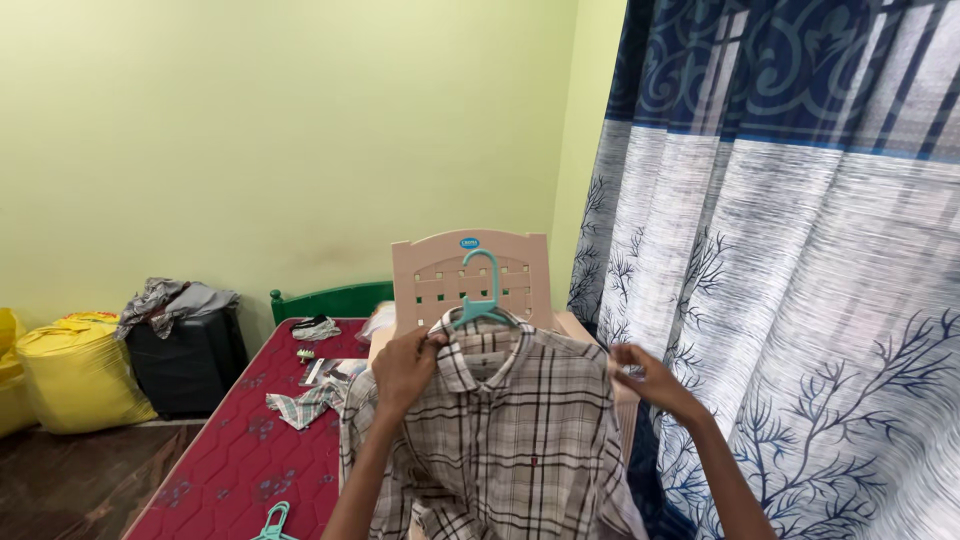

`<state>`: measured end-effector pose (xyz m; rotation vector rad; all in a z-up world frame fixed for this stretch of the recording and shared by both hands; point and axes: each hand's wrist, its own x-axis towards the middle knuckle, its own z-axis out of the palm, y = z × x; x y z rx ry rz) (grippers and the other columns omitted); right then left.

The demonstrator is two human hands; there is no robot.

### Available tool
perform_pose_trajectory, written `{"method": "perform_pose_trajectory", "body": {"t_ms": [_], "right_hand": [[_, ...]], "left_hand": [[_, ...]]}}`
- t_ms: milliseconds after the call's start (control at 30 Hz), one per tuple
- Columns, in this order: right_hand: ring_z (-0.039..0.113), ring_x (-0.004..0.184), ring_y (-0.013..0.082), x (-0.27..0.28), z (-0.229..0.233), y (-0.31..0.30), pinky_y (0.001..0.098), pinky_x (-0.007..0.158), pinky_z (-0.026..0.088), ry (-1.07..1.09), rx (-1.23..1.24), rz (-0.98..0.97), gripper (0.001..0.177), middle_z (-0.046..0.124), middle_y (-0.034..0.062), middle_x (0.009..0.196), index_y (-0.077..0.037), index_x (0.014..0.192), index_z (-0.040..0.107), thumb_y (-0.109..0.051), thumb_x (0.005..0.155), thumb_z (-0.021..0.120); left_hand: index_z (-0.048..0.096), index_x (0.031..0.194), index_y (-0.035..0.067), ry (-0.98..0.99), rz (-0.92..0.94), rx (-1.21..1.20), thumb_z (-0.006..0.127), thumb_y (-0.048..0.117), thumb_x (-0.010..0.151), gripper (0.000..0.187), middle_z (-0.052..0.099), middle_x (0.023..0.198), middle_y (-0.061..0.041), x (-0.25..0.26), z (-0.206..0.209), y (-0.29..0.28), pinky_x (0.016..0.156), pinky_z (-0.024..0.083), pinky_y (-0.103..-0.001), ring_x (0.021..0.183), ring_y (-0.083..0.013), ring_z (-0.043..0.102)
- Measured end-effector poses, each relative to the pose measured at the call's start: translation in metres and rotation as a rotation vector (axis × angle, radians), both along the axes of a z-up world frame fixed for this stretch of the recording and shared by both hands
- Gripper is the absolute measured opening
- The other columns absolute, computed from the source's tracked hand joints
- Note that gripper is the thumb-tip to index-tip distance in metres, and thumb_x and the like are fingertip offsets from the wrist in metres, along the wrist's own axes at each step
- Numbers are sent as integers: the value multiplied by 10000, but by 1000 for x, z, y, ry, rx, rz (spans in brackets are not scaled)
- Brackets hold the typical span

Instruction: The person places a checkered shirt on a plastic chair, buttons it, and then hangs it on a hanger. They repeat the process with a second shirt, placing both on a closet rod.

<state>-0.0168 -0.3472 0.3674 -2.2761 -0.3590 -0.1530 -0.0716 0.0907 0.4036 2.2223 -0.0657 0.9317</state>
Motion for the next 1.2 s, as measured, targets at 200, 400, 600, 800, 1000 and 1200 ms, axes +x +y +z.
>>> {"method": "perform_pose_trajectory", "body": {"t_ms": [200,400,600,800,1000,1200], "right_hand": [[570,1018,226,7,33,34,422,833,491,-183,-29,140,564,618,128,1146,-178,1421,584,-549,1009,479],[442,500,120,25,19,44,325,502,381,-311,-98,-4,248,637,31,601,-79,1069,779,-170,975,569],[472,556,85,17,18,37,289,531,395,-615,118,-203,171,589,50,605,-2,952,742,-2,903,578],[424,577,84,10,36,23,292,543,380,-604,255,-345,156,533,16,607,-5,963,735,-109,998,623],[389,605,49,28,61,9,264,557,367,-588,352,-259,174,493,-44,635,0,989,728,-135,1026,624],[347,587,55,44,78,9,278,526,316,-527,435,-152,208,472,-51,637,-2,1005,739,-171,1043,624]], "left_hand": [[774,1091,267,23,-111,-64,593,457,941,302,691,689,-88,8,0,-1,633,495,-465,713,-324,702],[749,1044,176,123,-269,-84,506,542,1008,440,659,658,-66,46,-29,25,615,465,-400,671,-258,669],[651,1031,-3,4,-618,-327,496,495,1102,526,597,842,-52,68,-55,26,688,470,-340,793,-176,569],[704,1172,49,-72,-525,-388,693,390,948,408,727,976,-42,55,-55,53,750,509,-263,862,-85,628],[715,1253,67,-25,-432,-449,708,355,964,408,716,960,-54,59,-34,50,745,493,-267,839,-88,573],[712,1224,65,-118,-384,-522,720,267,935,353,719,991,14,52,-16,45,776,505,-266,870,-80,617]]}}
